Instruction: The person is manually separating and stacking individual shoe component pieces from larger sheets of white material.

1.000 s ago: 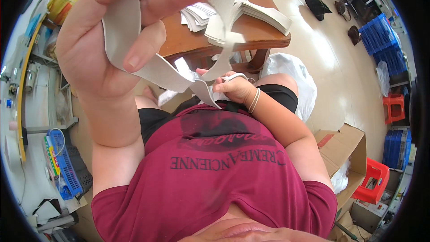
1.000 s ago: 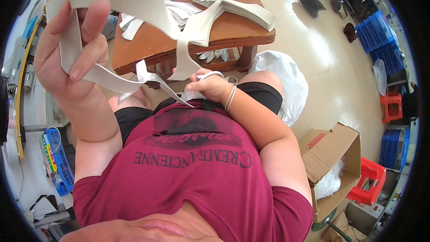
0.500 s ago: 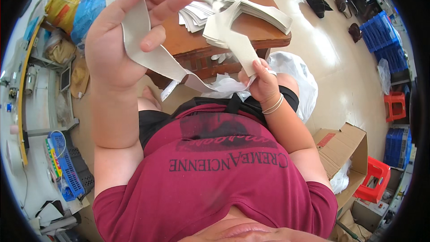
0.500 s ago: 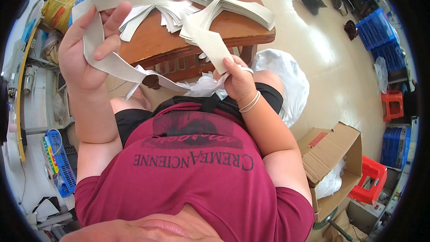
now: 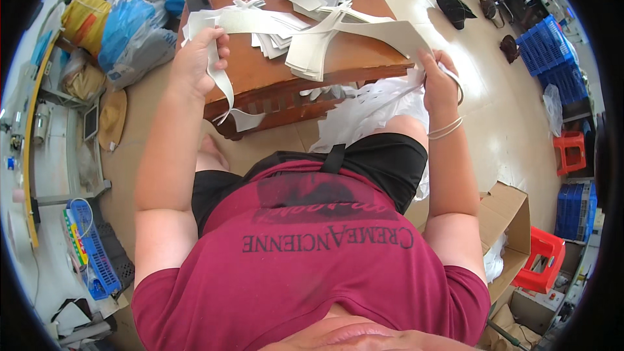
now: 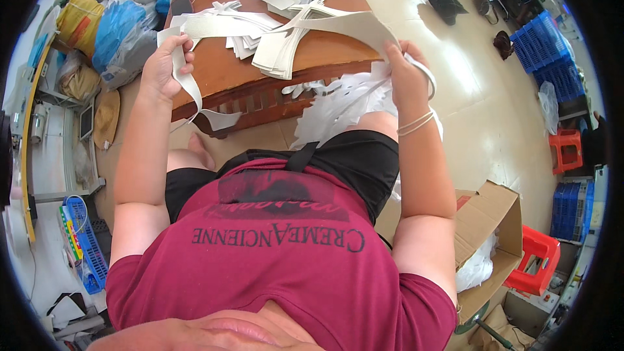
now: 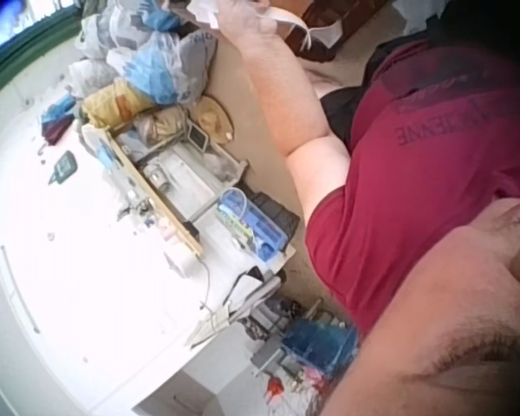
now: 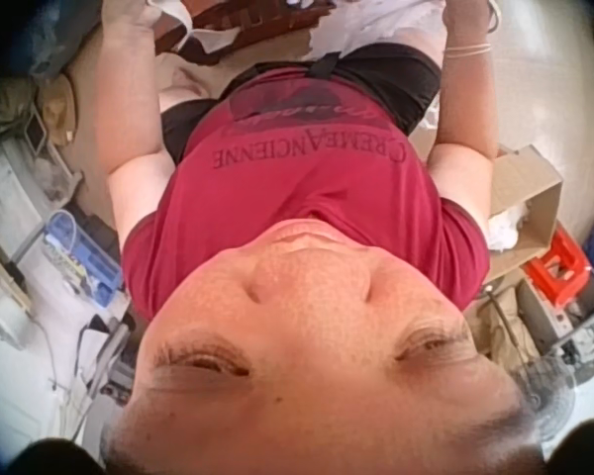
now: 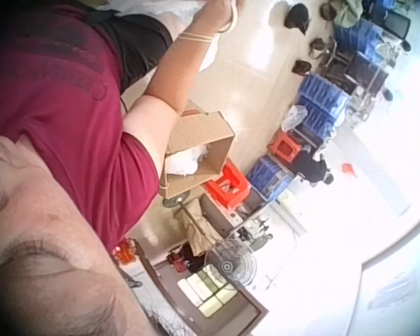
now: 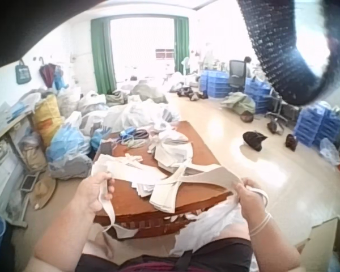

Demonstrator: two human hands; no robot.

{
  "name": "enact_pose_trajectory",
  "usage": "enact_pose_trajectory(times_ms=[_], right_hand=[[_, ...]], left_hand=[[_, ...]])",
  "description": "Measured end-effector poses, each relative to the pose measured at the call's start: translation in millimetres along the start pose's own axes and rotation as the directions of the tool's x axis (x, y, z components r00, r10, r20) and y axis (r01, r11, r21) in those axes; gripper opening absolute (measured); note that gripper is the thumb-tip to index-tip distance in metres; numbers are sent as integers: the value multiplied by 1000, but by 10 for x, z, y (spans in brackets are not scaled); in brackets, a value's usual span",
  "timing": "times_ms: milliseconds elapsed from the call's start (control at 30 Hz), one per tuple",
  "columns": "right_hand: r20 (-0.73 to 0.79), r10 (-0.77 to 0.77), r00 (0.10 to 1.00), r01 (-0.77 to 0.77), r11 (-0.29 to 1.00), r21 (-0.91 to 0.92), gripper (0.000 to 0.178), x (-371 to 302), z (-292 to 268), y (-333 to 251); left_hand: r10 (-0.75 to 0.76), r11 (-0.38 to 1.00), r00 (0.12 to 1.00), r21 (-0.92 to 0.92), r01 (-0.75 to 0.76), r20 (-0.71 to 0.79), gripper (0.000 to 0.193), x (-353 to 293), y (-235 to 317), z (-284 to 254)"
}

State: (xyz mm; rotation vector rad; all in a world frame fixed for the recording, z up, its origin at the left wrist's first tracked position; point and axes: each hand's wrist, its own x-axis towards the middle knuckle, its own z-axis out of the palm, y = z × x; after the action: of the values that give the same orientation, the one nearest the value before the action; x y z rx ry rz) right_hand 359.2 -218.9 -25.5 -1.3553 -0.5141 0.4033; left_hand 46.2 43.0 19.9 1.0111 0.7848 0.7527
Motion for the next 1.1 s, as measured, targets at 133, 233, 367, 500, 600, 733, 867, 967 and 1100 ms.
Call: enact_pose_trajectory(times_ms=[133,233,367,500,600,733,867,967,1100], right_hand=[[-25,-103,994,102,994,-40,16,331,72,-138],[-19,-109,994,108,993,-47,19,557,155,-82],[-16,123,992,-124,992,-37,20,726,249,121],[-52,294,955,-298,945,-133,40,809,210,357],[-67,333,941,-339,932,-127,35,910,138,483],[-35,355,934,-356,932,-72,33,1065,40,464],[1,362,932,-362,931,-43,24,1153,23,392],[-90,371,924,-378,923,-76,24,1214,-2,434],[-76,349,934,-357,908,-218,25,1228,-38,479]], left_hand=[[57,998,998,-27,-57,7,16,81,-55,129],[148,988,989,-46,-148,-8,17,78,-159,359],[-44,999,999,29,43,19,20,99,-445,587],[-206,978,977,36,204,49,26,128,-797,612],[-249,968,967,39,247,55,26,33,-846,644],[-264,964,962,17,264,70,23,-103,-786,710],[-264,965,959,40,261,104,22,-124,-785,733],[-279,960,955,34,277,99,21,-70,-879,707],[-318,945,947,82,315,29,19,-55,-973,681]])
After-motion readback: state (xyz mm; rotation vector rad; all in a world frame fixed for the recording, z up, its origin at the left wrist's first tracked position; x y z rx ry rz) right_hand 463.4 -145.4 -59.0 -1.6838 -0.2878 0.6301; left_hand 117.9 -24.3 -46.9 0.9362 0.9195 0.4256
